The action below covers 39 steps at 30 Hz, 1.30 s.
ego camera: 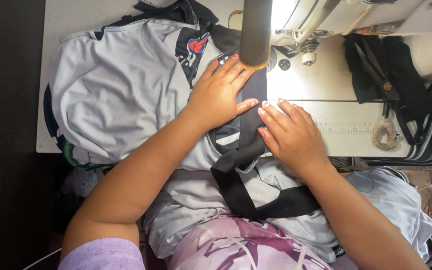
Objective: Sewing black straps onto a grey and black garment using an industrial sewing machine and trimming with scissors.
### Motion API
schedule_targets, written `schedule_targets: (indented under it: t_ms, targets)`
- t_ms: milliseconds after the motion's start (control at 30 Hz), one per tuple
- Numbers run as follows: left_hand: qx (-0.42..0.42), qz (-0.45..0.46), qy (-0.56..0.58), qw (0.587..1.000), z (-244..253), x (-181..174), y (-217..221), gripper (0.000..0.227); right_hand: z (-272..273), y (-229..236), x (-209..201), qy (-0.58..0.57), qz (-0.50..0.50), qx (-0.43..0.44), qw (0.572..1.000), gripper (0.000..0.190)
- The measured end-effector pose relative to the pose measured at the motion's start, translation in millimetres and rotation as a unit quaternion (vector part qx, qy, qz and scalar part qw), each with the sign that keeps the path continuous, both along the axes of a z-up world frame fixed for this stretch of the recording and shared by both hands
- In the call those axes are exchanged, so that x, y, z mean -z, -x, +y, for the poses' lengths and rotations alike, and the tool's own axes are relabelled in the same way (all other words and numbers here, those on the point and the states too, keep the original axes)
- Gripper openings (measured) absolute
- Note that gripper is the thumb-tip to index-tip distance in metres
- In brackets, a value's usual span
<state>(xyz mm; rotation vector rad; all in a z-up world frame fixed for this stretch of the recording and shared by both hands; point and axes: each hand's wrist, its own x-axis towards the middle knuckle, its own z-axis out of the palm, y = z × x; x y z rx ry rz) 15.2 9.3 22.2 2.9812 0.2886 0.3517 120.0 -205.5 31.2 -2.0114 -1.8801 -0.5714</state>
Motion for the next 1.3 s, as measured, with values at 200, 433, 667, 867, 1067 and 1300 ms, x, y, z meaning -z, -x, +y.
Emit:
schedule_targets:
  t_ms: [200,433,667,867,1067,1300]
  targets:
    - [0.009,-0.055,0.004,0.998,15.5,9.5,-15.1,0.072,11.2,-8.2,-16.0,0.06,-0.003,0.015,0.998,0.032]
    - [0.017,-0.055,0.029,0.998,40.0,10.0,-34.3,0.073,30.4,-25.1,-11.3,0.044,-0.014,0.013,0.999,0.032]
    - [0.045,-0.036,0.054,0.997,63.1,-3.2,-40.5,0.06,29.3,-19.6,-19.1,0.064,0.096,0.065,0.991,0.033]
    - [0.054,-0.133,0.161,0.976,25.6,-56.4,24.6,0.016,-21.4,47.8,-12.9,0.085,0.234,-0.003,0.968,0.036]
    - [0.046,-0.081,0.015,0.996,0.3,-39.9,82.8,0.043,-99.0,-91.5,-23.1,0.002,0.296,0.156,0.942,0.008]
    - [-0.014,-0.112,0.016,0.994,-16.4,-58.6,100.5,0.026,-75.6,-87.9,-64.8,-0.108,0.111,0.131,0.979,0.028]
